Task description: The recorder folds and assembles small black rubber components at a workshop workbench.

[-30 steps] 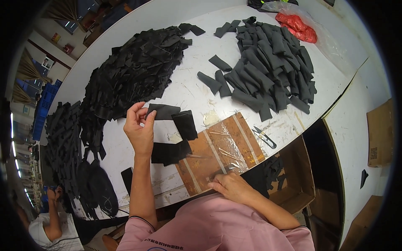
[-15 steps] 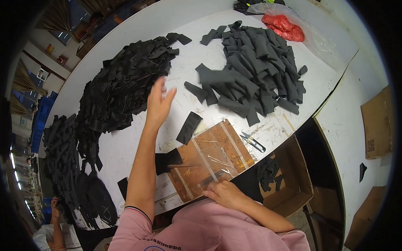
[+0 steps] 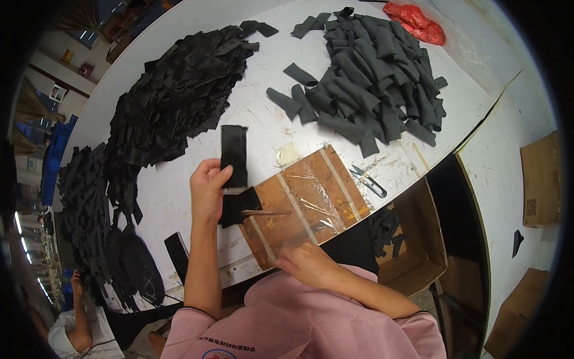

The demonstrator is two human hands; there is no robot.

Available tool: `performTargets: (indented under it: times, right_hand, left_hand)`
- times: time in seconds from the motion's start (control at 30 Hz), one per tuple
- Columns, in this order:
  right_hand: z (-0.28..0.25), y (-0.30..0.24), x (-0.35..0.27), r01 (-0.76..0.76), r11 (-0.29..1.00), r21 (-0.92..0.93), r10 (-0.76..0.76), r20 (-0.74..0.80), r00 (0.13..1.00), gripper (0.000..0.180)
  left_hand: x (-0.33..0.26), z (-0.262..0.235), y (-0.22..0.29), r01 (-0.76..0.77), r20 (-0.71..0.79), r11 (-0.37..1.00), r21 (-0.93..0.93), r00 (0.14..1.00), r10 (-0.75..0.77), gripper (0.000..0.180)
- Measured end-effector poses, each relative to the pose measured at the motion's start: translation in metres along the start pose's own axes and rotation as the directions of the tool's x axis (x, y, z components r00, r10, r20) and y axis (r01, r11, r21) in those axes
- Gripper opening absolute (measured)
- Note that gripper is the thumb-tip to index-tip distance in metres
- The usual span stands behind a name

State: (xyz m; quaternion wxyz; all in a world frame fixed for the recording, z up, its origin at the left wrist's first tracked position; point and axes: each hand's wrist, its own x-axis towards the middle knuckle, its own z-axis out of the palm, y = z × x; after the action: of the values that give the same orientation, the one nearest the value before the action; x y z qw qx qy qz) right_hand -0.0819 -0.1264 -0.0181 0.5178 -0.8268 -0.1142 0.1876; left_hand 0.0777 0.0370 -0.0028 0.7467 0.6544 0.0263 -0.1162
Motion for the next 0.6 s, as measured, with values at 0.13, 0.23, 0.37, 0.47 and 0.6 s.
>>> performTargets:
  times: [0.13, 0.23, 0.37, 0.47, 0.6]
  right_hand:
    - [0.004, -0.020, 0.009, 0.005, 0.973, 0.232, 0.025, -0.125, 0.992, 0.021]
    - [0.008, -0.033, 0.016, 0.039, 0.925, 0.377, 0.064, -0.256, 0.965, 0.029]
    - [0.017, -0.029, 0.028, 0.179, 0.839, 0.514, 0.028, -0.368, 0.930, 0.030]
    - [0.007, -0.037, 0.028, -0.065, 0.584, 0.809, 0.337, -0.168, 0.927, 0.020]
    - [0.004, -0.026, 0.026, 0.006, 0.111, 0.994, 0.448, -0.055, 0.892, 0.016]
  left_hand:
    - [-0.062, -0.011, -0.005, 0.101, 0.097, 0.938, -0.332, 0.993, -0.073, 0.036]
    - [-0.098, -0.007, -0.020, 0.146, 0.058, 0.906, -0.398, 0.989, -0.134, 0.040]
    - [-0.119, -0.013, -0.038, 0.170, 0.136, 0.973, -0.157, 0.979, -0.149, 0.046]
    - [-0.124, -0.015, -0.032, 0.154, 0.175, 0.957, -0.245, 0.978, -0.113, 0.043]
    - [-0.131, -0.008, -0.024, 0.273, 0.273, 0.678, -0.683, 0.956, -0.110, 0.045]
